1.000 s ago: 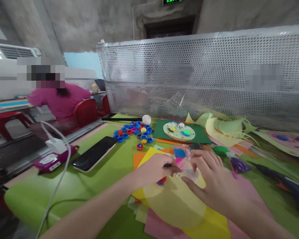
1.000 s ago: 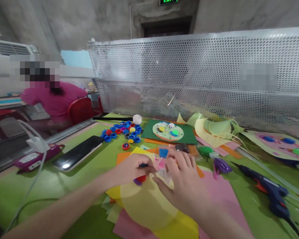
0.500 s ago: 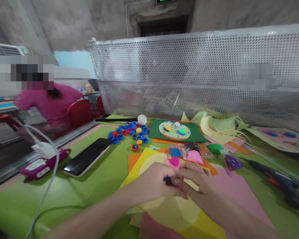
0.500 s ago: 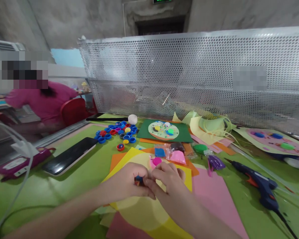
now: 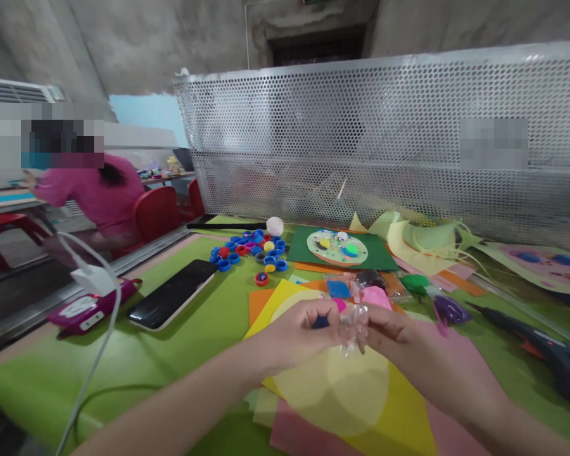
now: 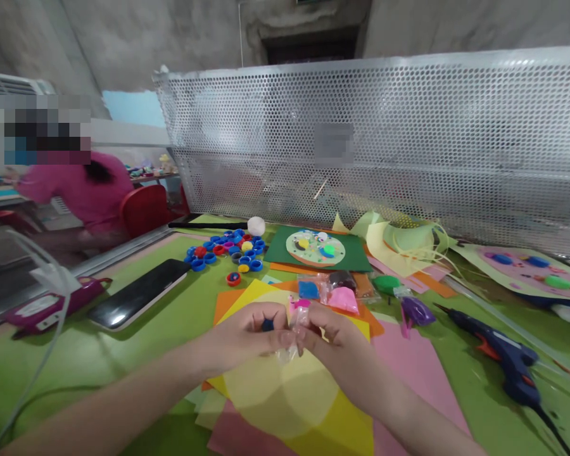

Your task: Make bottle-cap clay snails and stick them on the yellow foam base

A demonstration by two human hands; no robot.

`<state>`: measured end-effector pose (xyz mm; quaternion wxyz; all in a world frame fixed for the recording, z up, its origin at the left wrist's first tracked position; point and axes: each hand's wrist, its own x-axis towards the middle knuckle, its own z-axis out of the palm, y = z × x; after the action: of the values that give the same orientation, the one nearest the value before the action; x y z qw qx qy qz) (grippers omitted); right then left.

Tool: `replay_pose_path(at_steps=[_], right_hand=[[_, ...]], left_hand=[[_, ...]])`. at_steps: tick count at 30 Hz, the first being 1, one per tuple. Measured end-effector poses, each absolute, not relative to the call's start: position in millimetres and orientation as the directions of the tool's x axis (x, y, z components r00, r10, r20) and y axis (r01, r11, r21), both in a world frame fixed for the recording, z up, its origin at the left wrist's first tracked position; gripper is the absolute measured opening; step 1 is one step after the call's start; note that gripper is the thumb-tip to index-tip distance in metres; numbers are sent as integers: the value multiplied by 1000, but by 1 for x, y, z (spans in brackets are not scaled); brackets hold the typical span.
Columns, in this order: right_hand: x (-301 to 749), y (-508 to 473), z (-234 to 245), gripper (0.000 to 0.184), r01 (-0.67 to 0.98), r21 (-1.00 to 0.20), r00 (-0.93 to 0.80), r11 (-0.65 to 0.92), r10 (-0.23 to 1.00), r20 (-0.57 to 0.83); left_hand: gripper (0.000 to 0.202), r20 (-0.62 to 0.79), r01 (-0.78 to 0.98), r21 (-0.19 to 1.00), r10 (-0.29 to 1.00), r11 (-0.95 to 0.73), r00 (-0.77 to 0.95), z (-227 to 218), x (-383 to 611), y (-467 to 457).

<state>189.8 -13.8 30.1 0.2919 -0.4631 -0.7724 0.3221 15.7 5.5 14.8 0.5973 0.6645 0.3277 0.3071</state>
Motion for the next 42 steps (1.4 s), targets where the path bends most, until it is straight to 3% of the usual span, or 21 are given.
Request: replay_pose_path(at_steps=[6, 10, 14, 19, 25, 30, 32, 37, 42], right_hand=[[191, -17, 39, 25, 554, -755, -380, 351, 913, 145], [194, -16, 35, 22, 464, -808, -432, 363, 889, 152], [193, -15, 35, 19, 480, -764, -446, 431, 870, 210], [186, -20, 31, 13, 515, -791, -452, 331, 889, 77], [186, -25, 29, 13, 527, -800, -448, 287, 894, 25], [189, -21, 27, 13, 502, -806, -487, 313, 872, 35], [192, -20, 27, 13, 483, -811, -497, 331, 866, 58], [199, -23, 31, 19, 453, -817, -573, 357, 819, 40], [192, -31, 37, 22, 427, -868, -534, 255, 845, -14]], left_hand=[[32, -60, 130, 991, 870, -5, 489, 14, 11, 3], [27, 32, 115, 988, 864, -104, 503, 17, 10, 0], [24, 94, 223, 947, 867, -229, 490, 23, 8, -2], [25, 236, 387, 706, 713, -592, 660, 23, 9, -3], [29, 273, 433, 527, 628, -731, 728, 20, 12, -3], [32, 314, 458, 310, 545, -833, 778, 19, 10, -3], [33, 324, 437, 342, 541, -832, 776, 19, 9, -4], [29, 327, 278, 655, 596, -702, 733, 20, 7, -7], [30, 338, 242, 687, 596, -685, 728, 23, 6, -8]])
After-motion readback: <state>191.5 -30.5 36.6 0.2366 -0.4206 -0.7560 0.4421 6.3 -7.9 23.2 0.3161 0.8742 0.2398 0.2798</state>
